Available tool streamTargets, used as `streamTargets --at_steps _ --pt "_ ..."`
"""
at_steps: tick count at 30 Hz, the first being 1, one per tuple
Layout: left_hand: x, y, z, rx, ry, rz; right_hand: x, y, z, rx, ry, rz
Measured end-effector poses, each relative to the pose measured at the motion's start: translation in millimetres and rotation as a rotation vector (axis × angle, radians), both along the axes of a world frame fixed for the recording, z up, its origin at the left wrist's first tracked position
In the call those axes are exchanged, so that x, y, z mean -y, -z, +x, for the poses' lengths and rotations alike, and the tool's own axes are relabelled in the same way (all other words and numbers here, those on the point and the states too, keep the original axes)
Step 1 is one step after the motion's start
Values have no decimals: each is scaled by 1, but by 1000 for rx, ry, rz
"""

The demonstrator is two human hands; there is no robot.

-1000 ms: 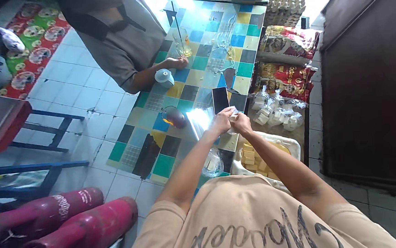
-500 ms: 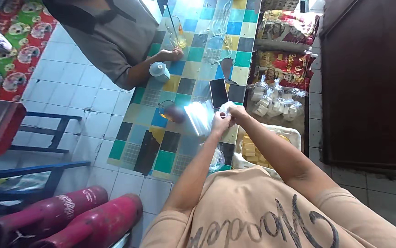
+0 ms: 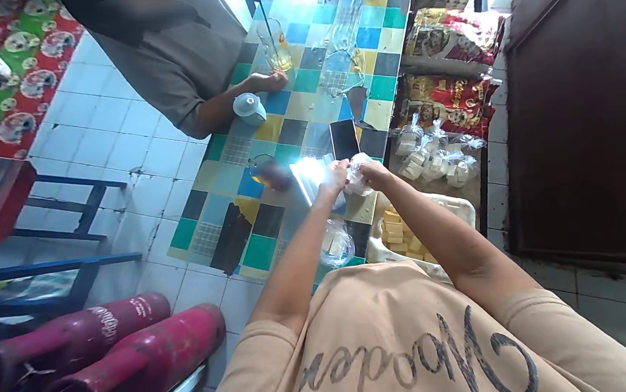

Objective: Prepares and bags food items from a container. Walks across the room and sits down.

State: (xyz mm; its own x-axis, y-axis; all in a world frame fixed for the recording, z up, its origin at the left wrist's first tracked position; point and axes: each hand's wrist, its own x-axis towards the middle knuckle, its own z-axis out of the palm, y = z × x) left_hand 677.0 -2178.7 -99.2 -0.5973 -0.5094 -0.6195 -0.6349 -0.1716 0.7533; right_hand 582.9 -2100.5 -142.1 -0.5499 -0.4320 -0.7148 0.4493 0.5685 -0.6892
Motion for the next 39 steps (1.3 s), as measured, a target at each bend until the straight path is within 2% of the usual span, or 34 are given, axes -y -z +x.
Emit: streamTargets --at_steps 3,6,10,12,15,17,19,21,23,25,28,29,33,36,39 --pt "10 24 6 101 22 -71 -5 -6 -5 0 -63 32" --pt "8 44 11 100 41 -29 -8 -5 -8 -1 -50 115" --pt "-4 35 11 -39 -4 -50 -18 13 -14 -107 -49 142" --pt "-8 26 8 -90 102 -114 -23 20 -12 -175 -41 91" --pt "-14 24 2 -88 283 -193 -33 8 -1 -388 -197 112" --pt "-16 28 -1 -65 287 -188 -37 2 -1 -515 -332 186" --pt "-15 30 -2 -58 263 -194 -46 3 -1 -574 -395 167" --pt "-15 27 -2 -48 240 -252 -58 6 1 -613 -326 93" --pt "-20 21 -4 -35 212 -288 -71 12 10 -681 -115 38" --pt "-27 19 -9 -8 213 -302 -77 18 16 -536 57 51" --pt "-36 20 -17 26 272 -371 -71 26 17 -18 180 12" --pt "-36 20 -20 22 300 -398 -69 24 15 -21 160 -7" --pt "-6 8 -23 -120 291 -492 -69 -15 -4 -589 -144 159" --pt "8 -8 -18 -126 389 -473 -65 -32 -18 -542 -228 207" --pt "6 -27 -16 53 596 -521 -60 -33 -28 -437 -265 148"
